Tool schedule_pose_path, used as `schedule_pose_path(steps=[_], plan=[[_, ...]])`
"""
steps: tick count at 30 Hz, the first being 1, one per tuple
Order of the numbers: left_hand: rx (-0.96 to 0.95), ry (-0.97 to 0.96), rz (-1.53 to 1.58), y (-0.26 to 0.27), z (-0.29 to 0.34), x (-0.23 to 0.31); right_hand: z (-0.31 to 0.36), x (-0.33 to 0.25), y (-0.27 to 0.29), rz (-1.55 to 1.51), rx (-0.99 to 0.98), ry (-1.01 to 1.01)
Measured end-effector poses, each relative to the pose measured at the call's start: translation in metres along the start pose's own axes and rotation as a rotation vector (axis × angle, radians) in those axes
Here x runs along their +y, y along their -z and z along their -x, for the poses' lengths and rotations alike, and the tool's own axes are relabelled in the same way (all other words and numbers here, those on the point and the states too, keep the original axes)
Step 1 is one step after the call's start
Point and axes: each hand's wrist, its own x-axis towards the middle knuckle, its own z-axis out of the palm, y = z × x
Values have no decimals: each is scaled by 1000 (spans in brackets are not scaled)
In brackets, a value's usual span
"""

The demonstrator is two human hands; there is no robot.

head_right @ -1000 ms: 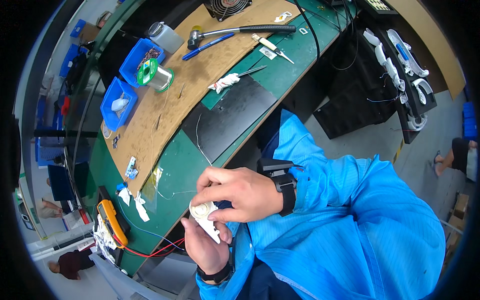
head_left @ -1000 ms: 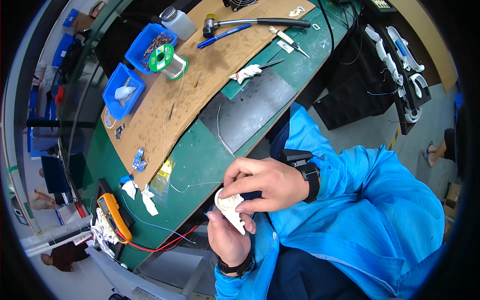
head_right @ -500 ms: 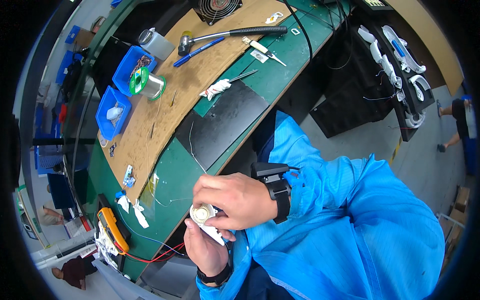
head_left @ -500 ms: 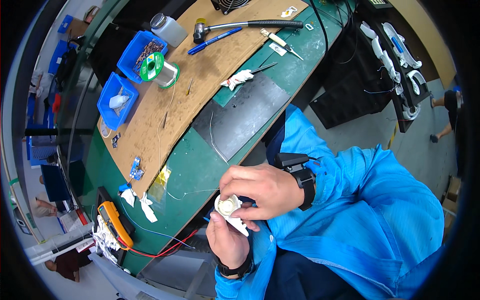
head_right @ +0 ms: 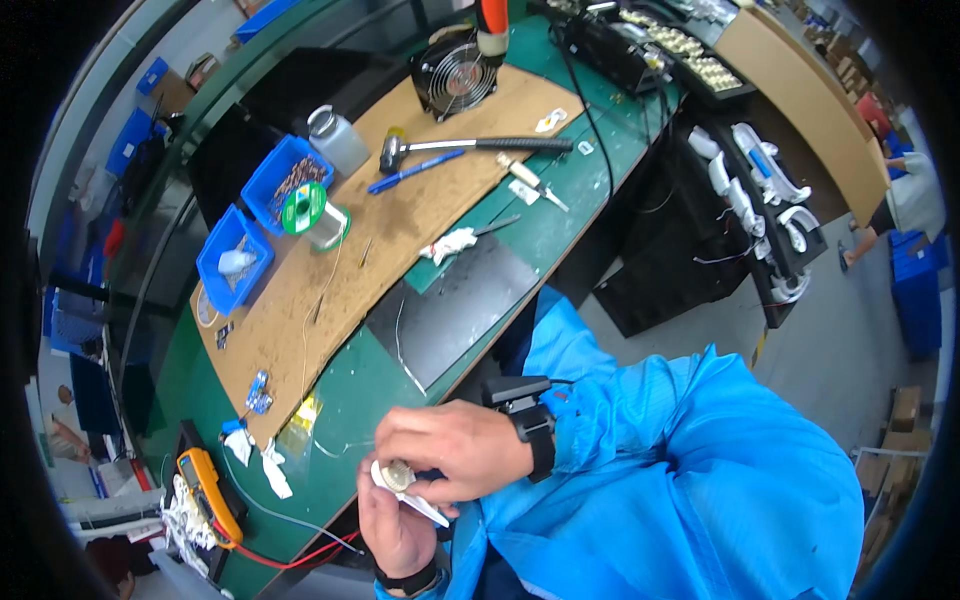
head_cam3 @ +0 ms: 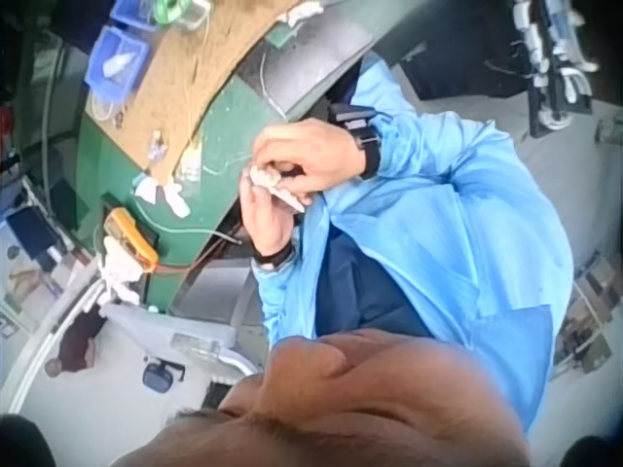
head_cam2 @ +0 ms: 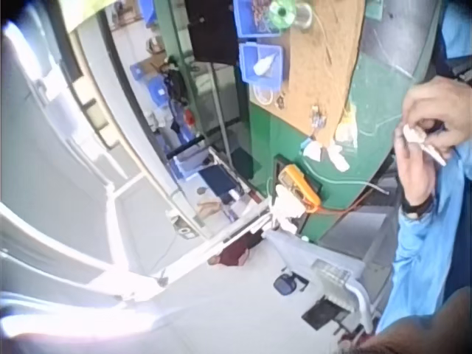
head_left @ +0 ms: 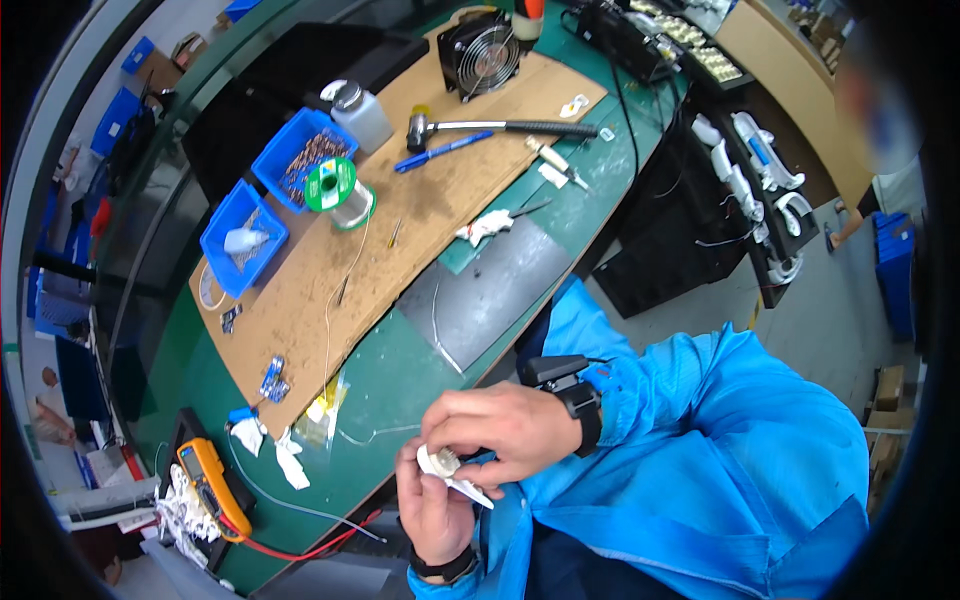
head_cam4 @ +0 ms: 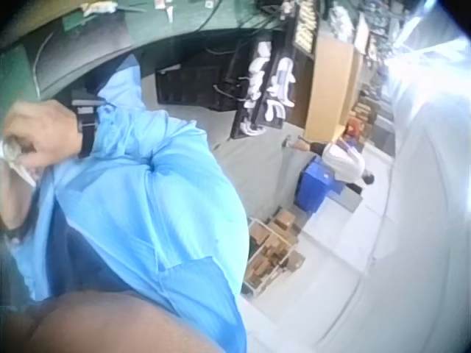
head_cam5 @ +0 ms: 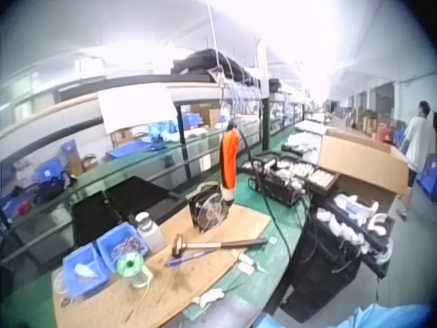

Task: Testing an electronic circuit board with a multimeter and marking components with a pen.

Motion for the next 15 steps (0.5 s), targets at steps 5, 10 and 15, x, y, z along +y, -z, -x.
schedule_pose_path(steps=[5,10,15], plan=[[139,-29,30,10,-18,2,-5,9,14,118,-123,24],[167,-26,26,2,-37,12,-24,34,97,472,-19,15],[168,-71,-31,8,-52,5,-37,59,152,903,29,-205]])
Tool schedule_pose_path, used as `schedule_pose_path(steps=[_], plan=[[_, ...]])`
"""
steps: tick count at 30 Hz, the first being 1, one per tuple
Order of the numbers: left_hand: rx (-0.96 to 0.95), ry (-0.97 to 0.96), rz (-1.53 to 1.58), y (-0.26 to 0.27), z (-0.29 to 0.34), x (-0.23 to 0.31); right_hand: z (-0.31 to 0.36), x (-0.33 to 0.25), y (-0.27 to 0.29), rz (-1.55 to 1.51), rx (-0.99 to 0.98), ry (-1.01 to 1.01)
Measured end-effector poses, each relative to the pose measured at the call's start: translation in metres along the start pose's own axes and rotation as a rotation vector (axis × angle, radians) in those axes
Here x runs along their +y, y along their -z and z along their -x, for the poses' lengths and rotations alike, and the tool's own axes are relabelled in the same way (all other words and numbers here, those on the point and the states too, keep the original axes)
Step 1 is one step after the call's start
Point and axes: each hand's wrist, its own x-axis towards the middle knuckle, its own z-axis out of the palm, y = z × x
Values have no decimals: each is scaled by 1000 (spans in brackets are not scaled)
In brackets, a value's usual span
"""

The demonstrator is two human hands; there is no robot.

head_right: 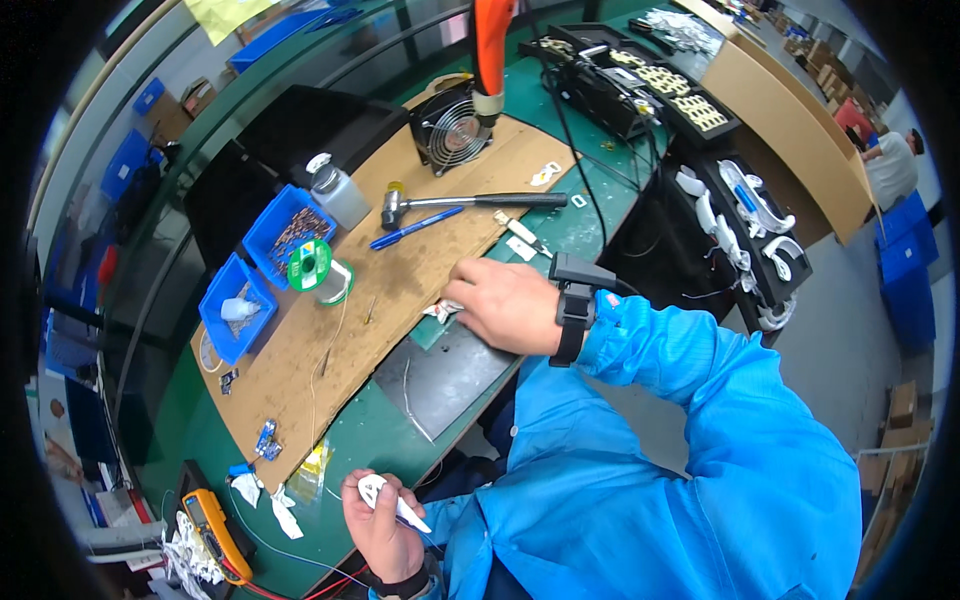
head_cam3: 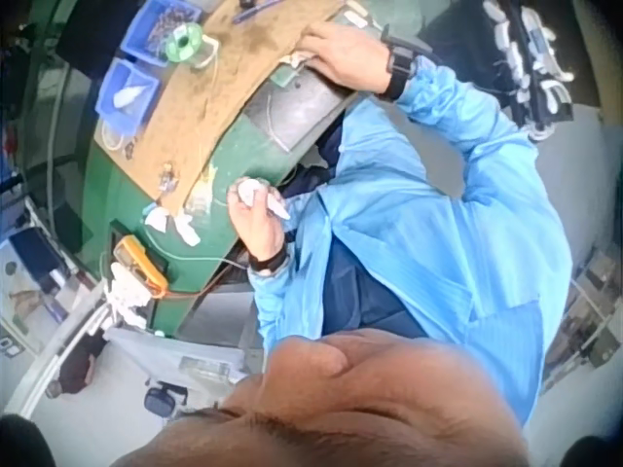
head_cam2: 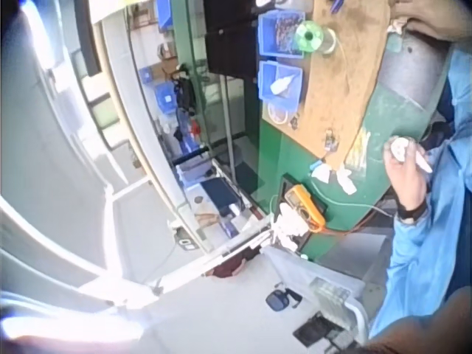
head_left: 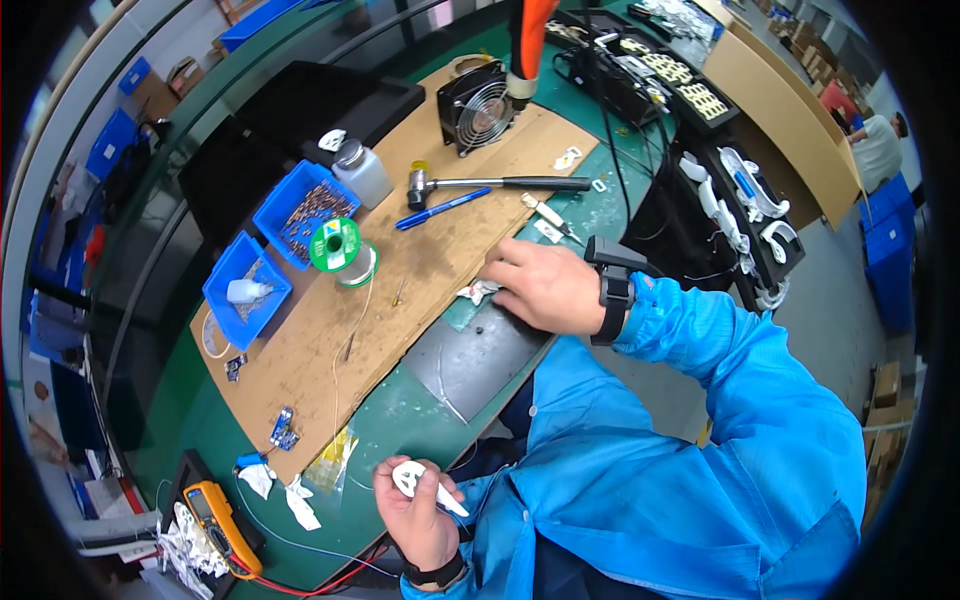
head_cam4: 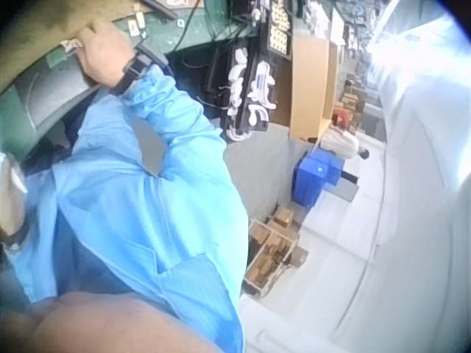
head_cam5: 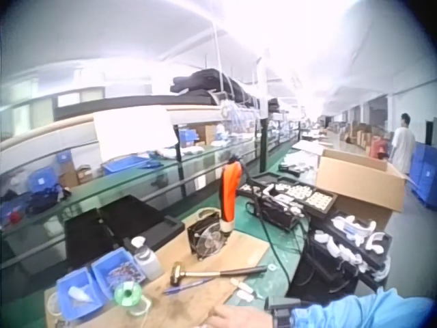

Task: Testing an electronic circuit board with a multimeter and marking components with a pen.

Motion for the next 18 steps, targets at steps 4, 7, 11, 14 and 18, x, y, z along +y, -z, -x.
schedule_pose_path(steps=[4,7,11,14,18], plan=[[77,48,-42,-10,-5,8,-11,15,-14,74,-186,9],[84,66,-69,-15,-7,8,-14,4,4,-66,-155,42],[100,110,-101,-13,-5,4,-10,-7,22,-379,153,91],[98,100,-140,-12,-9,-3,1,2,14,-434,-35,10],[63,60,-198,-13,-12,-8,11,1,6,-498,-7,-17]])
